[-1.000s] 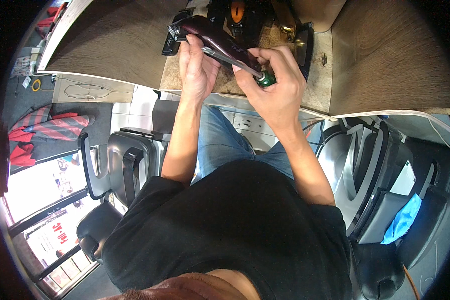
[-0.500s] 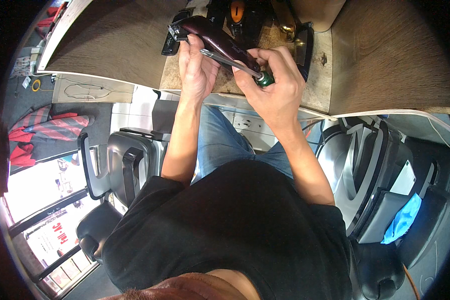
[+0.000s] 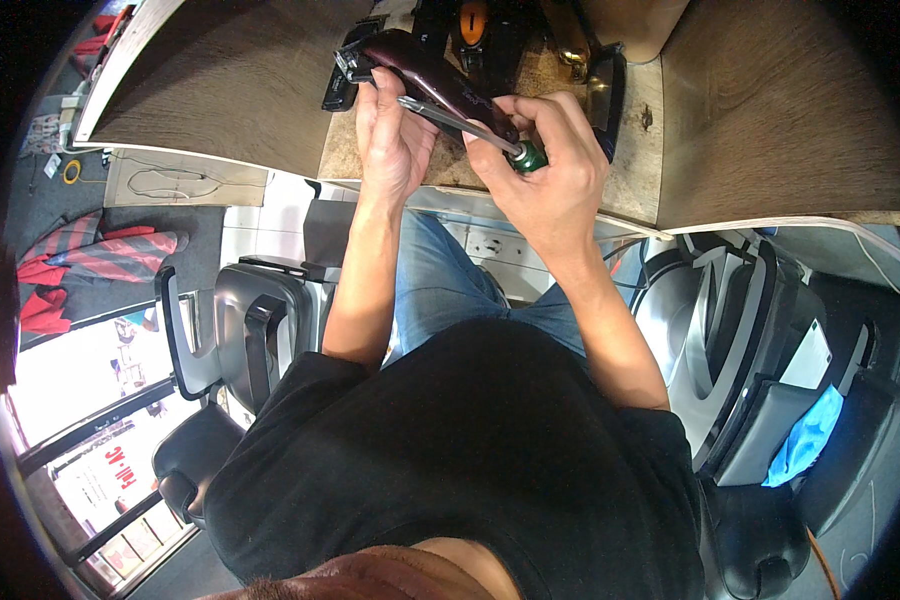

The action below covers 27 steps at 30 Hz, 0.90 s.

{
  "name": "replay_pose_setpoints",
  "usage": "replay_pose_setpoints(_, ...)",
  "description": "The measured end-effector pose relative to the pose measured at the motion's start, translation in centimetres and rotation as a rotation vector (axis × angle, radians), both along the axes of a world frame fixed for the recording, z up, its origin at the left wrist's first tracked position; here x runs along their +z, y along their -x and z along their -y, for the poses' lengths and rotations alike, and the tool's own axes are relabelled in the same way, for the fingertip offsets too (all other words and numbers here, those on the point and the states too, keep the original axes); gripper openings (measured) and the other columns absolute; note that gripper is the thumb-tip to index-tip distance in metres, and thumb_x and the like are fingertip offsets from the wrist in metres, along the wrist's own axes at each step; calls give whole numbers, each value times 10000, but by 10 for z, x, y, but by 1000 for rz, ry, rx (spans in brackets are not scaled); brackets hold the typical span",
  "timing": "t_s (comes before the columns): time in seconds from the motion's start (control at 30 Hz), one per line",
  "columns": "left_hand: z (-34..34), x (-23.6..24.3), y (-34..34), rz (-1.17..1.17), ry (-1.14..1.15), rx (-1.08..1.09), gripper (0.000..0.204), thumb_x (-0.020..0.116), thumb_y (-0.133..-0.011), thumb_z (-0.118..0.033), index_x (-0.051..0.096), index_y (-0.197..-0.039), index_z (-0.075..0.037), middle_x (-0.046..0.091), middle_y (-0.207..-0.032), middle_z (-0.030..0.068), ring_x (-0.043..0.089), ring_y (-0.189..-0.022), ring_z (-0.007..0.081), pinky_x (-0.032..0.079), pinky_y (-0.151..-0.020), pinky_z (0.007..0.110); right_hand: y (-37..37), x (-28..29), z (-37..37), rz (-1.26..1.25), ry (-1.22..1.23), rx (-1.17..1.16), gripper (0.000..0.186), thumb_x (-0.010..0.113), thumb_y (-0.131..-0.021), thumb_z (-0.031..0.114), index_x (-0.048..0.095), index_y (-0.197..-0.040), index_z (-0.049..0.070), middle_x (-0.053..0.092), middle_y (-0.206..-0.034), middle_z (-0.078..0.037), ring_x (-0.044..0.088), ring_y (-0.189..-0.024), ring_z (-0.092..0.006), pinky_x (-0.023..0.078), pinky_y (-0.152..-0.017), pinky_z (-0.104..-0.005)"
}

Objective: The person uses a screwdriver to remove screws from the casing of a hair clipper, then removes the back cover to reveal the internal components. The person then uses the screwdriver to remove another screw from the internal assembly and sets the pieces on a counter.

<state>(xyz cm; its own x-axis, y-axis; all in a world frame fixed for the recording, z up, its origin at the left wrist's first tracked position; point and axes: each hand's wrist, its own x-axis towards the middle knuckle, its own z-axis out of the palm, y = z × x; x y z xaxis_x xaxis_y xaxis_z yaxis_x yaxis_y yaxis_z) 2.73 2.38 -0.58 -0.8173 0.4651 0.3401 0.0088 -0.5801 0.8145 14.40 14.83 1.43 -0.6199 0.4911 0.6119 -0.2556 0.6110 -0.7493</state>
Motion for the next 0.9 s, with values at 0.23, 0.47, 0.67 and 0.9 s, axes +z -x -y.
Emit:
replay_pose_setpoints(0.23,-1,2,-1,7,-3,-7,419,483,-1122,-384,432,-1426,-101,572,-1358,77,601,-1249,234,545,-1039,476,2,-4,-1,-33,5,4,318,856,-742,123,747,-1001,-26,690,-889,-96,686,-755,-199,544,-674,-317)
replay_pose_setpoints(0.47,-1,9,-5,45,-42,22,401,512,-1113,-364,474,-1416,-102,581,-1367,68,600,-1245,224,520,-1057,470,0,0,-2,-10,55,14,317,866,-753,124,751,-1010,-23,686,-889,-89,674,-740,-194,532,-667,-310)
replay_pose_setpoints(0.67,0,5,-2,130,-132,2,391,516,-1102,-356,507,-1412,-117,616,-1350,73,609,-1264,230,523,-1055,471,-2,0,-2,-2,24,2,321,866,-752,124,753,-1015,-21,683,-886,-86,669,-743,-194,531,-676,-311)
replay_pose_setpoints(0.9,1,4,-1,131,-139,20,435,514,-1097,-378,516,-1436,-104,625,-1366,74,600,-1283,233,500,-1090,450,0,-3,-3,-36,34,-13,326,863,-770,119,749,-1037,-29,682,-904,-91,658,-752,-185,522,-681,-303)
